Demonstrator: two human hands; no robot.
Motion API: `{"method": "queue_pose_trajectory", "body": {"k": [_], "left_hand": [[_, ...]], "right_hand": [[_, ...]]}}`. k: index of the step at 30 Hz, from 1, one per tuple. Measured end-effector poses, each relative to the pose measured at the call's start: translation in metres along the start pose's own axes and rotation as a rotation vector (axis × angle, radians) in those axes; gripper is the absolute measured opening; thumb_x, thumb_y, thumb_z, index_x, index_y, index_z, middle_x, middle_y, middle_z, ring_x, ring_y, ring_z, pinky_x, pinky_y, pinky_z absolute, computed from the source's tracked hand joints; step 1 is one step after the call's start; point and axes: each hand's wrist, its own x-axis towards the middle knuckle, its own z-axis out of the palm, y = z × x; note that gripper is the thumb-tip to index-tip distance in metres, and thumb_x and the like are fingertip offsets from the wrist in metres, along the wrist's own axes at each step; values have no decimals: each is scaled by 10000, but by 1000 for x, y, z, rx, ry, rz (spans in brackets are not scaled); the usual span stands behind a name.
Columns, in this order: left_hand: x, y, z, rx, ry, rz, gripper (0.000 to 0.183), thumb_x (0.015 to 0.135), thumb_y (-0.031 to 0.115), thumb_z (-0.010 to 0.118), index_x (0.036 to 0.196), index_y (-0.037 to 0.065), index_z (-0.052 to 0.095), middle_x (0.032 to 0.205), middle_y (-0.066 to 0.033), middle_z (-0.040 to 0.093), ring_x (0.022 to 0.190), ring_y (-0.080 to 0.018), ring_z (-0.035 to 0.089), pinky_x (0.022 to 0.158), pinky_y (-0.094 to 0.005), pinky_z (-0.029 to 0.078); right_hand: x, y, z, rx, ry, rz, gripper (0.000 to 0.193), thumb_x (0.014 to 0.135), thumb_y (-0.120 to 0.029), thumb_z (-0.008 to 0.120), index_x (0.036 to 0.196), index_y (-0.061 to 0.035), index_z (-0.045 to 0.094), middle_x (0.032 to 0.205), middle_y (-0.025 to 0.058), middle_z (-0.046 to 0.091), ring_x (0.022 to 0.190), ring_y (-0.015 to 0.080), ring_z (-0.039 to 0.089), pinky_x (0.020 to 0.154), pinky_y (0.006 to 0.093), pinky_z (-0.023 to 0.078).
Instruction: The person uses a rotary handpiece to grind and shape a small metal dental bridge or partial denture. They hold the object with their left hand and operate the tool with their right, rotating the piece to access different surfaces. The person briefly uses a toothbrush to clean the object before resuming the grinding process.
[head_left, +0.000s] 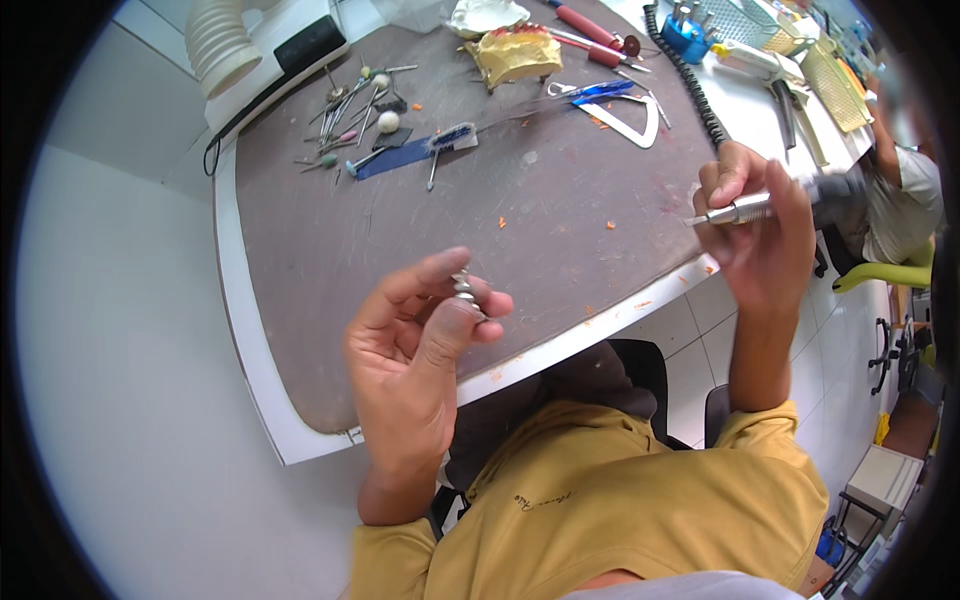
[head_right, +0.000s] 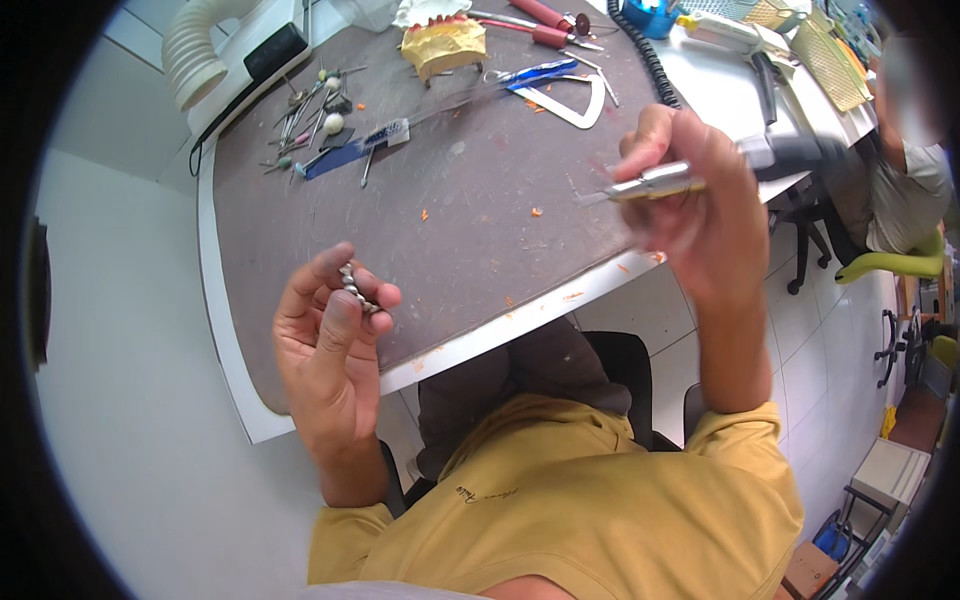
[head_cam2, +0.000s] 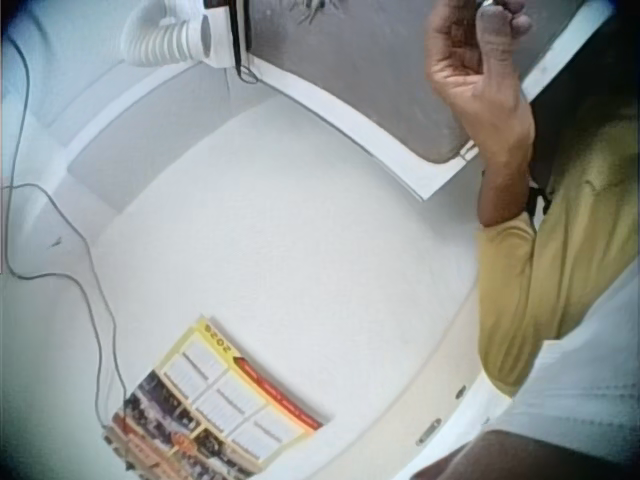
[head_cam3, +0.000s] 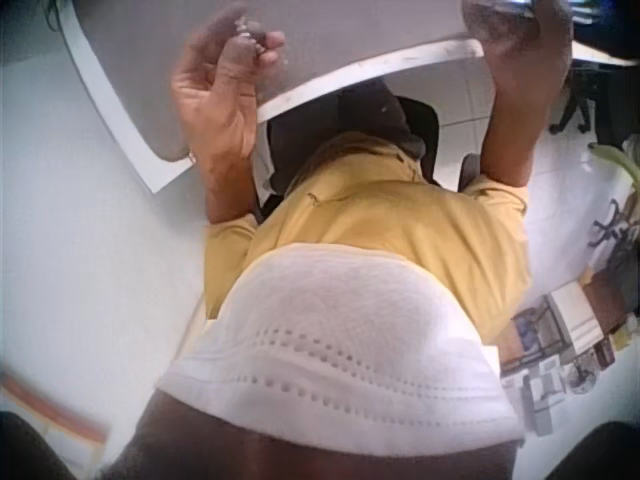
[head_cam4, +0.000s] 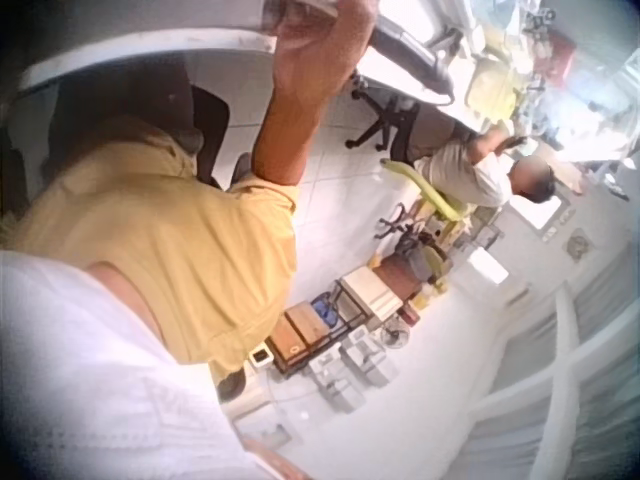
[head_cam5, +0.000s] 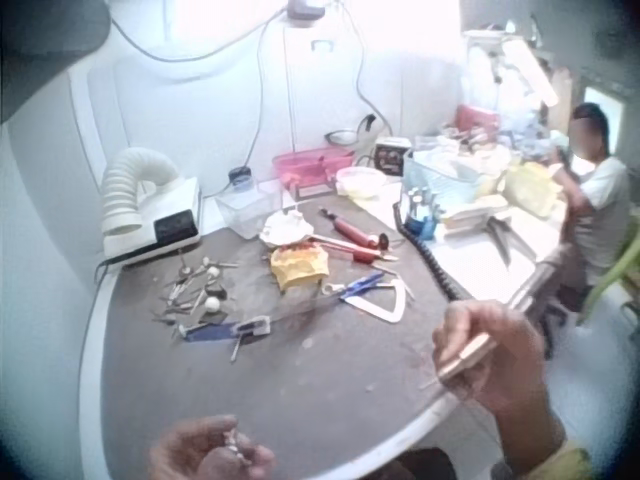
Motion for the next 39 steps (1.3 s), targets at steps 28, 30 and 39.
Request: {"method": "queue_pose_trajectory", "body": {"k": [28,30,39], "left_hand": [[7,-13,4,-134,95,169,372,911,4,628,1272,10,539,1043,-79,644,918,-181,679,826,-300,593],[7,-12,4,-134,95,168,368,911,5,629,1270,13,543,1042,-76,642,904,-167,675,819,-290,588],[6,-12,2,-139,97,146,371,906,8,639,1266,16,550,1045,-74,642,889,-149,670,815,-277,576]], "right_hand": [[56,-15,2,-1864,-147,-514,298,846,-208,726,1098,-66,653,941,80,666,741,241,678,661,367,538],[72,-7,6,-1780,-350,-622,249,826,-109,715,1062,-53,657,964,79,668,813,246,684,716,360,558],[111,25,20,-1905,-587,-839,264,800,-38,652,1064,-32,662,985,92,666,955,239,665,776,332,569]]}}
